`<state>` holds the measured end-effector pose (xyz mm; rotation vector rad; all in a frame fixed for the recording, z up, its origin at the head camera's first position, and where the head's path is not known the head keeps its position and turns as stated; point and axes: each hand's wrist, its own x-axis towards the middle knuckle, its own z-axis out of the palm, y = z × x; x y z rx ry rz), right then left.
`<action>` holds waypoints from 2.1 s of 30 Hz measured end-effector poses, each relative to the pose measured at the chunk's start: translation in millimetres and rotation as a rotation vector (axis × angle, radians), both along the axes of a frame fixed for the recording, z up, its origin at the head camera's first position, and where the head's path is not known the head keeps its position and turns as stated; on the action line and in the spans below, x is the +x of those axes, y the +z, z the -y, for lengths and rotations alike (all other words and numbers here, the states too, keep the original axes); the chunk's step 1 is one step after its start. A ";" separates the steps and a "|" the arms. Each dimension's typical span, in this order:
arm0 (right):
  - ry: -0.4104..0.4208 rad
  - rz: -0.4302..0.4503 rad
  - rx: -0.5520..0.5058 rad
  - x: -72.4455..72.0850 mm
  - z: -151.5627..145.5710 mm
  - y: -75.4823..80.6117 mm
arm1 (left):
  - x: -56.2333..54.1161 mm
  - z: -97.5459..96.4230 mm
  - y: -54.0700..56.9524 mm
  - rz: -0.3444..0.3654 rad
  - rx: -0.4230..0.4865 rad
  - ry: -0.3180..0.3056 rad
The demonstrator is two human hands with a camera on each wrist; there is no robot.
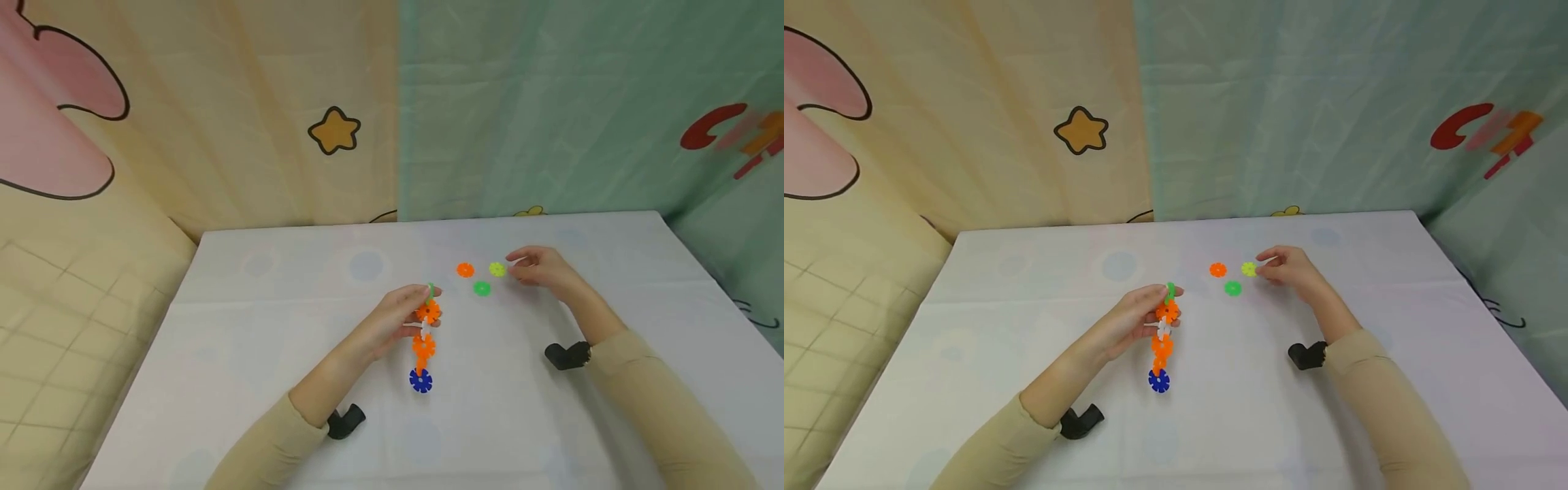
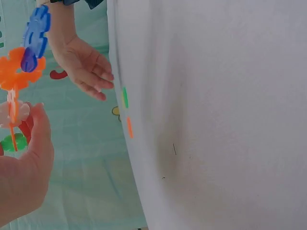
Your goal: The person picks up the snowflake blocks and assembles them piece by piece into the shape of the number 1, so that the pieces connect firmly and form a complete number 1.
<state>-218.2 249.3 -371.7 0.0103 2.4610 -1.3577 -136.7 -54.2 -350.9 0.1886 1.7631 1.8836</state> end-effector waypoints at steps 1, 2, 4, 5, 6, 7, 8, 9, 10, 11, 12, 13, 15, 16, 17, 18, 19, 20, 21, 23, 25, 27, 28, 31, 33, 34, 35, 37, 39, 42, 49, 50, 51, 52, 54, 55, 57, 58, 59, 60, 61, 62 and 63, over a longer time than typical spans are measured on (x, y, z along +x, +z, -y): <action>0.008 0.019 0.026 -2.7 -0.2 -2.8 | 0.0 0.0 0.2 0.002 0.002 0.000; 0.012 0.033 0.051 -5.0 -0.2 -5.1 | -0.2 -0.2 0.2 0.003 0.004 0.000; 0.008 0.046 0.091 -8.9 0.4 -8.9 | -0.4 -0.3 0.4 0.000 0.012 0.004; -0.003 0.048 0.106 -10.8 0.9 -10.9 | -0.6 -0.1 -0.2 -0.004 0.016 0.005; -0.015 0.040 0.124 -12.7 1.8 -12.7 | -0.7 0.2 -0.3 -0.004 0.019 0.007; -0.029 0.028 0.139 -14.6 3.1 -14.4 | -0.7 0.7 -0.3 -0.004 0.024 0.011; -0.041 0.014 0.154 -16.3 4.6 -15.8 | -0.7 1.2 -0.3 -0.006 0.028 0.014; -0.050 -0.002 0.175 -18.0 6.4 -17.4 | -0.8 1.7 -0.4 -0.008 0.032 0.016; -0.058 -0.017 0.198 -19.7 8.0 -19.2 | -0.7 2.1 -0.3 -0.009 0.033 0.018; -0.063 -0.029 0.219 -21.2 9.5 -20.9 | -0.6 2.4 0.2 -0.005 0.033 0.018; -0.065 -0.040 0.236 -22.2 11.3 -22.1 | -0.4 2.7 0.6 -0.001 0.035 0.017; -0.065 -0.045 0.252 -22.9 13.0 -23.1 | -0.3 2.9 0.9 -0.002 0.035 0.015; -0.058 -0.051 0.281 -23.8 15.7 -24.7 | -0.1 3.1 1.1 0.006 0.037 0.017; -0.056 -0.049 0.288 -24.2 16.8 -25.2 | 0.1 3.2 1.3 0.010 0.037 0.020; -0.052 -0.049 0.295 -24.3 18.2 -25.3 | 0.2 3.4 1.3 0.014 0.038 0.022; -0.050 -0.048 0.301 -24.4 19.4 -25.4 | 0.3 3.6 1.4 0.017 0.040 0.024; -0.050 -0.049 0.306 -24.8 20.6 -25.5 | 0.4 3.7 1.5 0.019 0.040 0.026; -0.052 -0.051 0.308 -25.4 21.4 -25.7 | 0.4 3.8 1.4 0.023 0.042 0.030; -0.052 -0.053 0.307 -26.0 22.4 -25.6 | 0.4 4.0 1.3 0.023 0.043 0.030; -0.056 -0.057 0.302 -27.2 24.3 -25.1 | 0.4 4.6 1.2 0.015 0.044 0.028; -0.061 -0.052 0.283 -28.3 25.5 -24.8 | 0.7 5.1 0.2 0.008 0.046 0.030; -0.062 -0.035 0.258 -28.4 26.6 -24.1 | 1.2 5.5 -1.6 0.003 0.049 0.032; -0.067 -0.024 0.243 -28.0 27.3 -23.5 | 1.4 5.6 -2.4 -0.002 0.050 0.031; -0.076 0.001 0.197 -26.2 28.8 -20.0 | 1.5 5.4 -3.9 -0.010 0.051 0.030; -0.073 0.008 0.162 -24.5 29.9 -16.5 | 1.3 5.1 -3.7 -0.018 0.043 0.030; -0.069 0.011 0.142 -23.4 30.8 -14.8 | 1.2 5.0 -3.6 -0.018 0.037 0.035; -0.060 0.014 0.115 -22.4 31.9 -13.1 | 1.2 4.7 -3.5 -0.014 0.031 0.044; -0.038 0.016 0.064 -20.1 35.1 -9.4 | 1.1 4.1 -4.0 0.003 0.020 0.070; -0.015 0.020 0.010 -17.3 38.5 -6.1 | 1.2 3.3 -4.8 0.030 0.012 0.094; 0.010 0.013 -0.054 -12.5 44.2 -1.4 | 0.6 1.4 -6.4 0.057 0.014 0.103; 0.057 -0.077 -0.160 4.2 60.9 9.9 | -0.4 -1.6 -6.1 0.070 0.030 0.081; 0.064 -0.084 -0.173 6.8 64.3 12.3 | -0.5 -1.8 -5.9 0.066 0.031 0.080; 0.078 -0.090 -0.183 9.5 67.3 14.7 | -0.6 -1.9 -5.9 0.062 0.033 0.077; 0.091 -0.095 -0.194 12.6 70.5 17.4 | -0.5 -2.1 -5.7 0.058 0.033 0.072; 0.114 -0.101 -0.212 18.8 76.0 22.3 | 0.1 -2.8 -5.2 0.054 0.034 0.054; 0.125 -0.101 -0.225 22.3 78.6 24.3 | 0.8 -3.0 -4.8 0.056 0.034 0.045; 0.136 -0.098 -0.256 29.4 83.3 27.8 | 2.1 -3.9 -4.5 0.060 0.035 0.026; 0.136 -0.097 -0.269 32.9 85.5 29.4 | 2.7 -4.3 -4.3 0.063 0.035 0.018; 0.134 -0.096 -0.281 35.8 87.4 30.3 | 3.1 -4.7 -4.1 0.067 0.035 0.013; 0.133 -0.096 -0.291 38.6 89.3 31.5 | 3.4 -5.1 -4.0 0.071 0.035 0.012; 0.135 -0.100 -0.301 40.8 90.9 32.4 | 3.5 -5.5 -4.0 0.074 0.035 0.013; 0.139 -0.103 -0.310 42.5 92.5 33.2 | 3.3 -5.9 -4.1 0.076 0.037 0.016; 0.146 -0.105 -0.313 43.8 94.2 34.0 | 3.3 -5.9 -4.0 0.074 0.036 0.020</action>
